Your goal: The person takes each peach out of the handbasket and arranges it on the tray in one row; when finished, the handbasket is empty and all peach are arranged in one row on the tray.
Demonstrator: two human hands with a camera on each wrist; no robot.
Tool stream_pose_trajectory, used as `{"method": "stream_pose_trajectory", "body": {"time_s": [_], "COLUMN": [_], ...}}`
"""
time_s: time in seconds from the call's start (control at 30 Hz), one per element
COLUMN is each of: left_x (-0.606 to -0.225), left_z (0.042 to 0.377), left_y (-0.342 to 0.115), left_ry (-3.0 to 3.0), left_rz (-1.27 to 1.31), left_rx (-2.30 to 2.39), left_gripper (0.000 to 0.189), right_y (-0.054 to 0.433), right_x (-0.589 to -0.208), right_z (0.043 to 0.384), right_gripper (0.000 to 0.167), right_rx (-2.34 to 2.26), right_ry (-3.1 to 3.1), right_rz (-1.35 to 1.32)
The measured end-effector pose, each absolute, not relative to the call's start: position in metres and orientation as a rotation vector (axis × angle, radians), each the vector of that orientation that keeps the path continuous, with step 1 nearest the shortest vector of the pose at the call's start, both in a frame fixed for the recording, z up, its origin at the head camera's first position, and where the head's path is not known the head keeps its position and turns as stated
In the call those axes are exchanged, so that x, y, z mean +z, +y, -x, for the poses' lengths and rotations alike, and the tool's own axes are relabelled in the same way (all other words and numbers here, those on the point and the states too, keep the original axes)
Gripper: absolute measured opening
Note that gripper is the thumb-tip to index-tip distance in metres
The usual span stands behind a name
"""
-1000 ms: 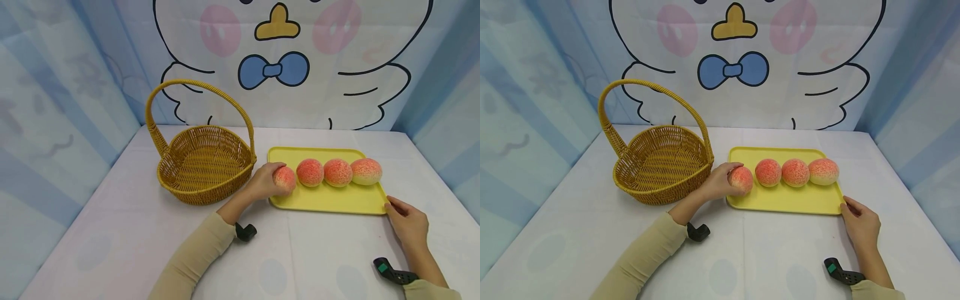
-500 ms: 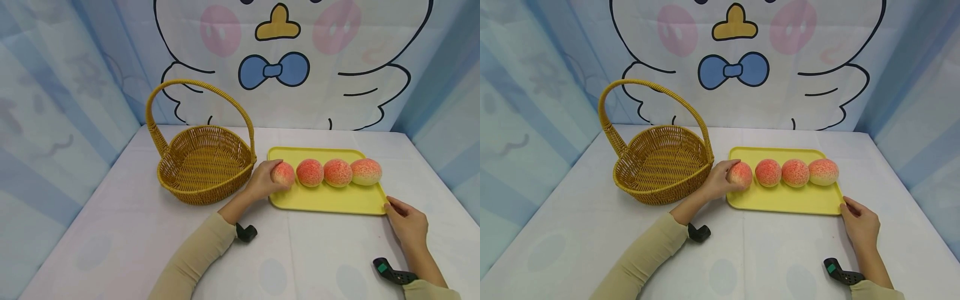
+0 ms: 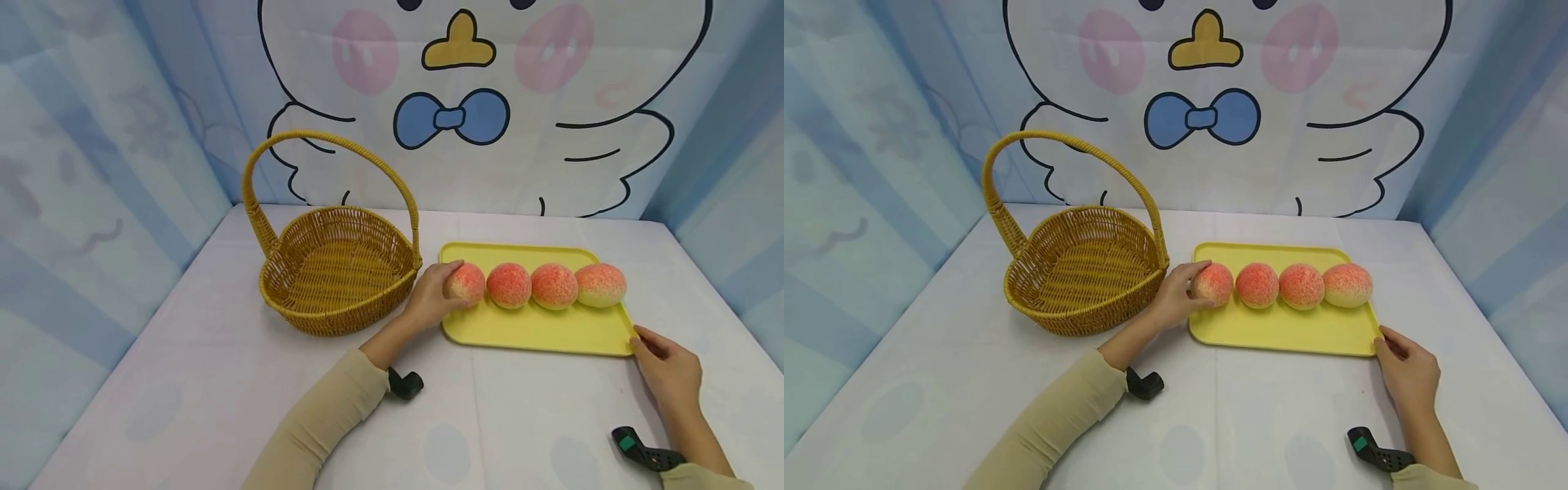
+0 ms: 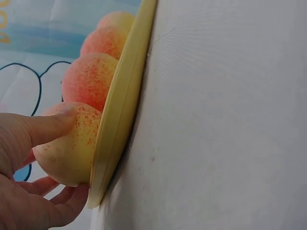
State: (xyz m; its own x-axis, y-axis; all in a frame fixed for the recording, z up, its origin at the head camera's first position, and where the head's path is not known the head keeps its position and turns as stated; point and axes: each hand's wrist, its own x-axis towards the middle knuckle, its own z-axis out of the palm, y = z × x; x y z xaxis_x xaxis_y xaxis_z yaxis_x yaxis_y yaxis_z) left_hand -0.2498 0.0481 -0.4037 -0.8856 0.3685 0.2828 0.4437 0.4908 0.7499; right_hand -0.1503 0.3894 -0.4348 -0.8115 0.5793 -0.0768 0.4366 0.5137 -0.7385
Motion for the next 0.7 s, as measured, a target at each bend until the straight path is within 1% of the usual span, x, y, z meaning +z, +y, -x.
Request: {"method": "stream_pose_trajectory", "body": {"time_s": [0.7], "left_x": [-0.4089], "left_z": [0.2513], "left_y": [0.0504], "left_ry": [-2.613], "left_rz": [0.747], "left_rx": [-1.384], "left_gripper": [0.067], "right_y": [0.3874], "right_x": [-0.4347], "right_z": [0.1495], "right_gripper": [0.049], "right_rx": [1.158], "right_ry": [-2.591], "right_rz": [0.913]}}
